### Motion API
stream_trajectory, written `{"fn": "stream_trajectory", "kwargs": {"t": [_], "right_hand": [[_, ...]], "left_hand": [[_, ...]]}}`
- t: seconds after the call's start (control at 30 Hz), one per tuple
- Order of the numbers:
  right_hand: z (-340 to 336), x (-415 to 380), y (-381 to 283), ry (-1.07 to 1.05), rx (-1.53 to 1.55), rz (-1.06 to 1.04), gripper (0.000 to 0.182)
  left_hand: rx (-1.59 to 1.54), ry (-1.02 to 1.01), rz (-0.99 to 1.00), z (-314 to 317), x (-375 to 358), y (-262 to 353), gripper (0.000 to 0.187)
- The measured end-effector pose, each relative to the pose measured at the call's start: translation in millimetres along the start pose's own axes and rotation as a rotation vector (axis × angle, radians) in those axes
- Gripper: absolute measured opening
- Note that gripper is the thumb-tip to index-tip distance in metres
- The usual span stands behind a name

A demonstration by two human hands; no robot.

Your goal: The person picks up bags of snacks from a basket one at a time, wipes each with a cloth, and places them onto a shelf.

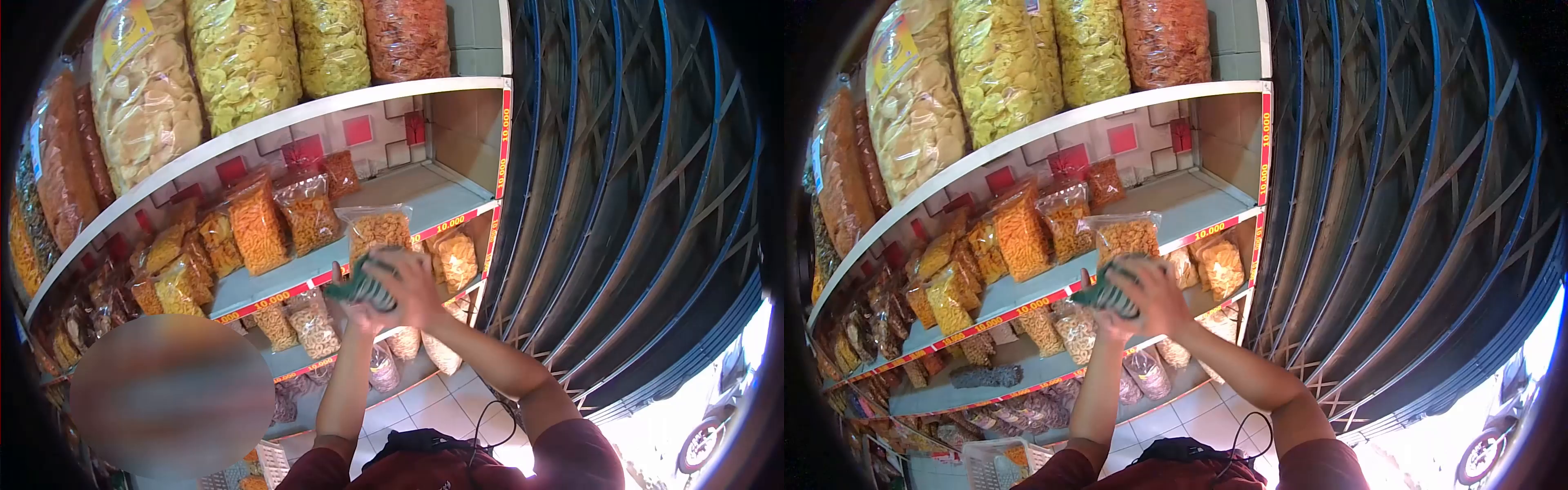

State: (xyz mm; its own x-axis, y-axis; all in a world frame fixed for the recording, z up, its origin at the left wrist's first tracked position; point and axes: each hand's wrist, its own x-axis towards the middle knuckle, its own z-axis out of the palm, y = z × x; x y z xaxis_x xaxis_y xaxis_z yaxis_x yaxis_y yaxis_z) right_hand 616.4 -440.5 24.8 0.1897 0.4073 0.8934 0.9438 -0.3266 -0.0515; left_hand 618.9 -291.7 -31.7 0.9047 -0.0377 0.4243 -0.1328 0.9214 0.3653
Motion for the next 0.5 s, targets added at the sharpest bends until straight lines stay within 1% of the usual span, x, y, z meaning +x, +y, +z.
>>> {"fn": "stream_trajectory", "kwargs": {"t": [0.07, 0.13, 0.23, 0.27, 0.33, 0.37, 0.43, 0.47, 0.5], "right_hand": [[-4, 25, 33, 0.125, 0.042, 0.107, 0.059], [7, 43, 74, 0.272, 0.086, 0.237, 0.054], [35, 62, 130, 0.412, 0.628, 0.775, 0.061], [37, 73, 140, 0.457, 0.812, 0.890, 0.061], [37, 91, 155, 0.531, 1.185, 1.120, 0.061], [36, 97, 156, 0.501, 1.350, 1.117, 0.063], [52, 102, 176, 0.519, 1.423, 0.983, 0.063], [59, 104, 181, 0.562, 1.403, 0.971, 0.063], [63, 108, 181, 0.610, 1.384, 0.961, 0.063]], "left_hand": [[0.033, -0.110, -0.103, -13, 16, -4, 0.084], [0.136, -0.166, -0.132, -13, 31, -6, 0.089], [0.512, -0.191, -0.206, -3, 72, 2, 0.087], [0.503, -0.114, -0.201, 31, 80, 10, 0.093], [0.585, -0.094, -0.201, 49, 109, 23, 0.093], [0.628, -0.081, -0.201, 53, 123, 30, 0.093], [0.657, -0.142, -0.146, 58, 152, 43, 0.090], [0.675, -0.173, -0.124, 59, 164, 49, 0.088], [0.686, -0.188, -0.166, 55, 177, 57, 0.087]]}}
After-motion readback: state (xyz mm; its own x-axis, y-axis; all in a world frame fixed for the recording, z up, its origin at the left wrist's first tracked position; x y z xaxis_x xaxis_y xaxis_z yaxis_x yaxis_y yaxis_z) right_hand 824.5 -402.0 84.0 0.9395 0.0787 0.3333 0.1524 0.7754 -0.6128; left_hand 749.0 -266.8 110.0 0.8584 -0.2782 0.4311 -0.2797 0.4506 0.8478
